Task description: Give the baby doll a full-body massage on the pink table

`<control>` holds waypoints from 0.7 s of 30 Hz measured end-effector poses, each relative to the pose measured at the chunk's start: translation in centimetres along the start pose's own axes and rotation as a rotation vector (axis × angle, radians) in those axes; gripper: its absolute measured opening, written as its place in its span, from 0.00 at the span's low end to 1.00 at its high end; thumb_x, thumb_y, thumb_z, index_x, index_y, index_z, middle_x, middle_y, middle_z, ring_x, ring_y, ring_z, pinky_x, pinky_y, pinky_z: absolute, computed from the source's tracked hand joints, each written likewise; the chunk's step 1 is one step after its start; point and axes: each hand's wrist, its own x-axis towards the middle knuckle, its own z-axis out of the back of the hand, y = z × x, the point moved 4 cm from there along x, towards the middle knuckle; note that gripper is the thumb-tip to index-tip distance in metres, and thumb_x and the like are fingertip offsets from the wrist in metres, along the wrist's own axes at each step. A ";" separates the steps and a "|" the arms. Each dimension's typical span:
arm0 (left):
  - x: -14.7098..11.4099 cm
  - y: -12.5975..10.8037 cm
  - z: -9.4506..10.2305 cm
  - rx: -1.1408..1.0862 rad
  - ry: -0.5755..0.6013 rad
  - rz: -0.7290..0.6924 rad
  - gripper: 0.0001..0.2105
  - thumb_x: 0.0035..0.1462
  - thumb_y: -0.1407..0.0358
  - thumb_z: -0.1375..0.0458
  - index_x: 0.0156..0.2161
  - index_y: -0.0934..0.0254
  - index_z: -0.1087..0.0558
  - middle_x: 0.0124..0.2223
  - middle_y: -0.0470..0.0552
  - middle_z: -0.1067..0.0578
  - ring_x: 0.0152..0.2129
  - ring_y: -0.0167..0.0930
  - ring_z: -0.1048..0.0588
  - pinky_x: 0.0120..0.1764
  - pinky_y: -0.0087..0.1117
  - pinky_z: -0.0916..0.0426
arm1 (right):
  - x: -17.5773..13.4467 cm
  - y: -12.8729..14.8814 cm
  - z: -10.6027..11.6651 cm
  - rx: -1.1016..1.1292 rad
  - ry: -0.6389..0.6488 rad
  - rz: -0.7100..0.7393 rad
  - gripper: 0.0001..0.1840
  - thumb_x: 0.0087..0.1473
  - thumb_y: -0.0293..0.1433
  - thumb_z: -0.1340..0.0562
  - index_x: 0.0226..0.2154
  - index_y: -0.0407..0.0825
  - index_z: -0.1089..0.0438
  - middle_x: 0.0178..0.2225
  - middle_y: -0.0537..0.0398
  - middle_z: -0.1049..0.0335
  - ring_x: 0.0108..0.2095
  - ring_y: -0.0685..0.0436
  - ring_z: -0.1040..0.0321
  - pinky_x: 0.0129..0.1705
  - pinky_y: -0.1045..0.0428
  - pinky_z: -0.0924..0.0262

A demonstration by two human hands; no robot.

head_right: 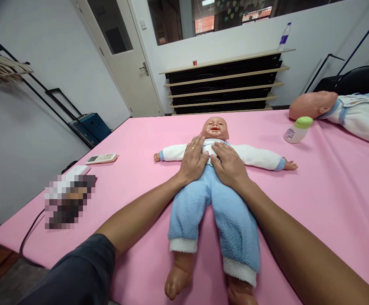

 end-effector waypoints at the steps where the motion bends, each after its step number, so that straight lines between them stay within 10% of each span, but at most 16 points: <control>1: -0.1 -0.4 0.1 -0.002 0.002 -0.057 0.27 0.67 0.58 0.56 0.68 0.62 0.48 0.71 0.54 0.49 0.69 0.35 0.56 0.68 0.47 0.57 | 0.0 -0.3 -0.1 -0.009 0.005 -0.026 0.27 0.65 0.41 0.52 0.61 0.46 0.36 0.63 0.47 0.41 0.65 0.37 0.46 0.67 0.38 0.51; 14: -0.2 -1.7 0.0 0.022 0.220 -0.361 0.25 0.66 0.58 0.56 0.65 0.63 0.41 0.67 0.52 0.39 0.67 0.33 0.48 0.67 0.43 0.56 | -0.6 -2.3 -0.2 -0.135 -0.111 -0.355 0.32 0.65 0.45 0.56 0.57 0.39 0.37 0.56 0.33 0.35 0.59 0.29 0.39 0.59 0.31 0.45; 21: 0.2 -1.1 -0.2 0.089 0.267 -0.203 0.23 0.67 0.57 0.58 0.64 0.57 0.38 0.68 0.47 0.41 0.67 0.33 0.48 0.67 0.44 0.56 | -0.8 0.3 1.1 -0.089 -0.247 -0.085 0.29 0.65 0.38 0.52 0.63 0.40 0.43 0.62 0.39 0.41 0.65 0.34 0.48 0.66 0.35 0.51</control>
